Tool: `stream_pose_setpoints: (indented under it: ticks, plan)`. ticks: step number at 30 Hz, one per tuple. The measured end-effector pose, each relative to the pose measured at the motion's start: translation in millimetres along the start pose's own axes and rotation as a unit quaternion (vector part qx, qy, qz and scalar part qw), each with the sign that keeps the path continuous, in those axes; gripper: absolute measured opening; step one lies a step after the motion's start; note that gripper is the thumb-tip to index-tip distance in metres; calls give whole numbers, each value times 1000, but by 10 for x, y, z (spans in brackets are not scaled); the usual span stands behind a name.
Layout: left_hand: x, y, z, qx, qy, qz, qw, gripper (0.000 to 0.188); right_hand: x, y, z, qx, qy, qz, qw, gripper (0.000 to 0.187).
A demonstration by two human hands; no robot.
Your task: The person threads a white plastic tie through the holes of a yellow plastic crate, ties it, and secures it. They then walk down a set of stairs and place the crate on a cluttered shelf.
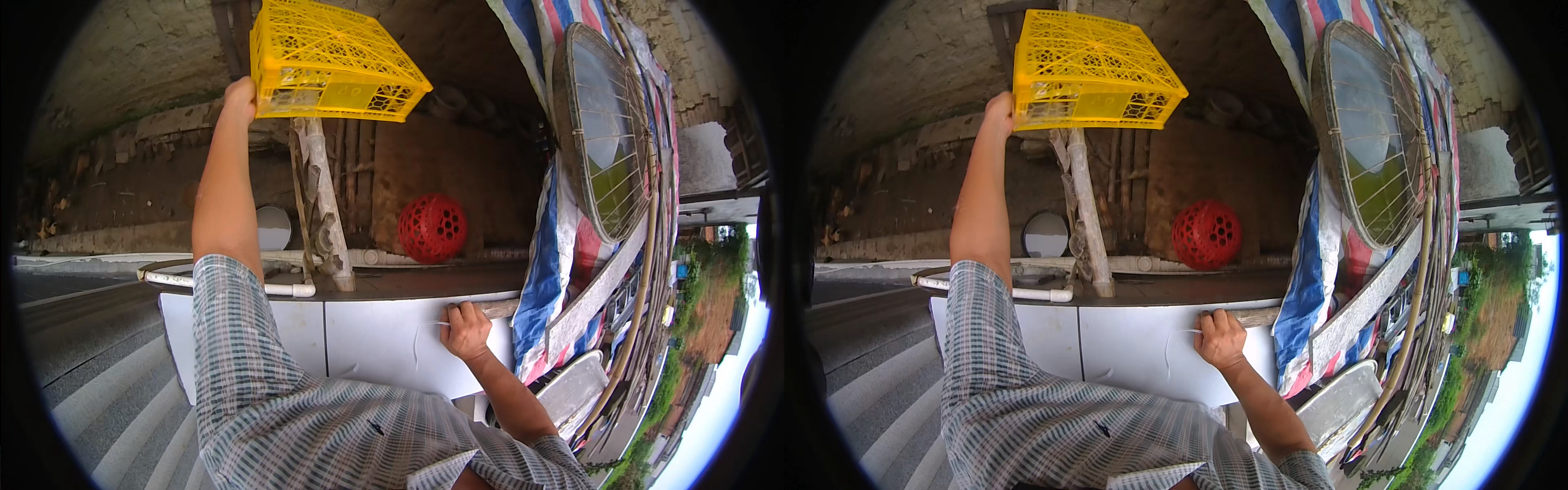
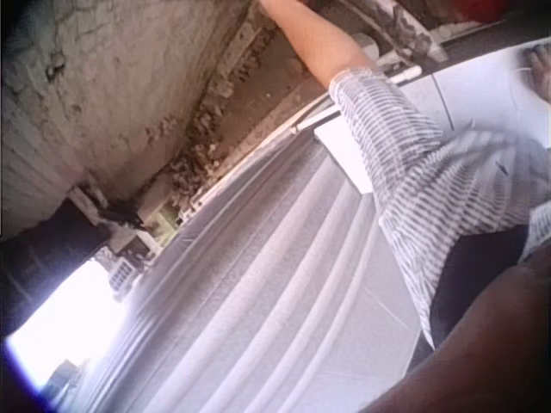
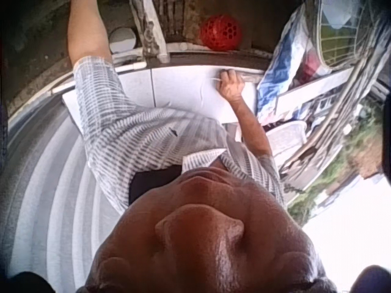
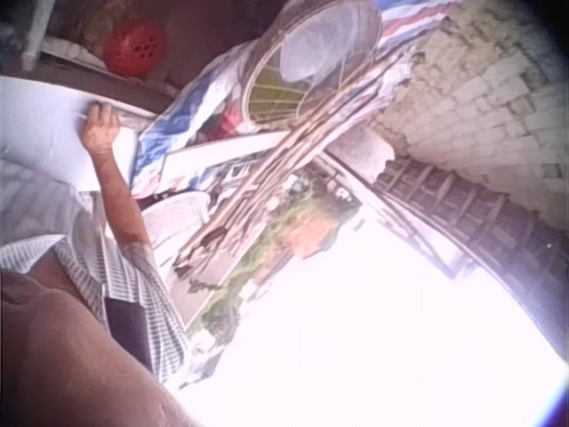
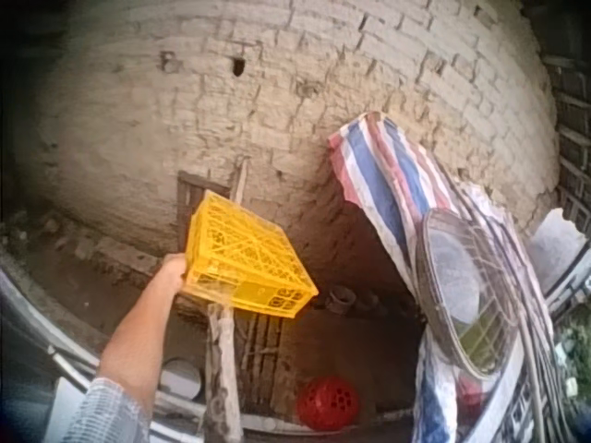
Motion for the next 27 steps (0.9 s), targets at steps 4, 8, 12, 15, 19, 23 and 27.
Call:
stream_pose_setpoints:
  ticks: [4, 8, 12, 15, 19, 23, 27]
  plan:
    - [131, 14, -267, 68, 105, -84, 989, 29, 8, 2, -5, 4, 4, 2, 1000, 13]
    - [62, 111, -382, 70, 128, -143, 979, 34, -8, 10, 7, -3, 8, -2, 1000, 13]
    - [6, 66, -523, 63, 116, -162, 978, 34, 17, 10, 23, -5, 7, 3, 1000, 14]
    - [405, -445, -209, 62, 127, -169, 975, 33, 24, -40, -26, 1, -10, 7, 1000, 14]
    - [446, -554, -103, 97, 73, -144, 982, 36, 17, -22, -4, 4, 4, 14, 1000, 13]
    - [360, -257, 13, 70, 48, -91, 992, 35, 23, 40, 60, -26, 10, -2, 1000, 11]
    - [444, -279, 306, 76, 66, -144, 984, 32, 28, -19, 18, -12, -6, 21, 1000, 11]
Point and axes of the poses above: each hand's wrist, its own y-axis away from the middle knuckle, its own x-axis out of the back of the hand, z = x × y, the point moved 10 cm from there along -y, towards the middle knuckle, and after that the axes turned 4 degrees about y, right-handed, at the moved point
